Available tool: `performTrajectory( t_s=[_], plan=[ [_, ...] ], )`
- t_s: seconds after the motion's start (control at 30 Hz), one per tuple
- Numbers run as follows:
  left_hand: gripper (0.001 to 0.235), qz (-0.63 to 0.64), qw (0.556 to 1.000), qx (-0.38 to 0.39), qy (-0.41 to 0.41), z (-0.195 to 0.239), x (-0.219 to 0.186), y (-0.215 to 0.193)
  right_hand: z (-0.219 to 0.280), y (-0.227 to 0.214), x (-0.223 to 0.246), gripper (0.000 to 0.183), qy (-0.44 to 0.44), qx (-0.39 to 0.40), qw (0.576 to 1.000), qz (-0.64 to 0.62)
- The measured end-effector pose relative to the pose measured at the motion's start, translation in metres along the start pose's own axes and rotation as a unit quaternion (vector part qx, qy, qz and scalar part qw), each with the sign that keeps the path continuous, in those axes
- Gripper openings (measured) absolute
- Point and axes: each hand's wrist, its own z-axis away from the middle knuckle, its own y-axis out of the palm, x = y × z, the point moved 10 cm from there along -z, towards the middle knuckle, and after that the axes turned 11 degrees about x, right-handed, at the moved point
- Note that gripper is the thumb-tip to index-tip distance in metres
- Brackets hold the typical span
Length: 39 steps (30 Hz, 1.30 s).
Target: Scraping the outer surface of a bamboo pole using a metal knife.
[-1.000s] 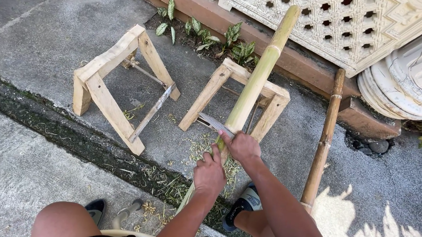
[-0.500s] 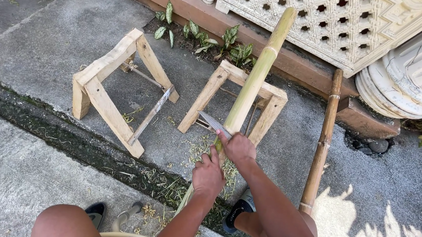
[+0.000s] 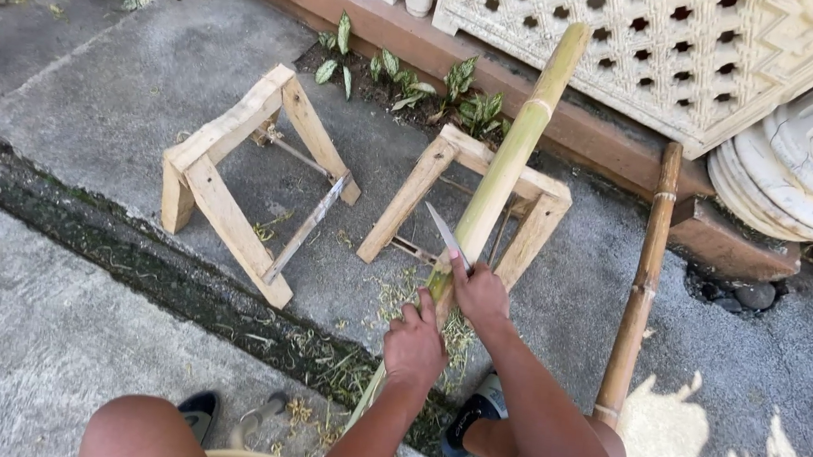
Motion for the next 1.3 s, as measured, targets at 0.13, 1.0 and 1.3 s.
performTrajectory(
  t_s=[0.13, 1.0, 1.3],
  plan=[
    [0.095, -0.029, 0.999, -0.032, 0.005, -0.004, -0.002, 0.003, 0.031, -0.007, 0.012, 0.09, -0.011, 0.017, 1.0, 0.007],
    [0.095, -0.003, 0.999, -0.041, 0.004, -0.011, -0.002, 0.009, 0.027, -0.004, 0.019, 0.094, -0.027, 0.061, 0.993, 0.094],
    [0.094, 0.006, 0.999, -0.05, 0.005, -0.015, -0.002, 0.012, 0.031, -0.006, 0.022, 0.092, -0.017, 0.092, 0.989, 0.119]
  ],
)
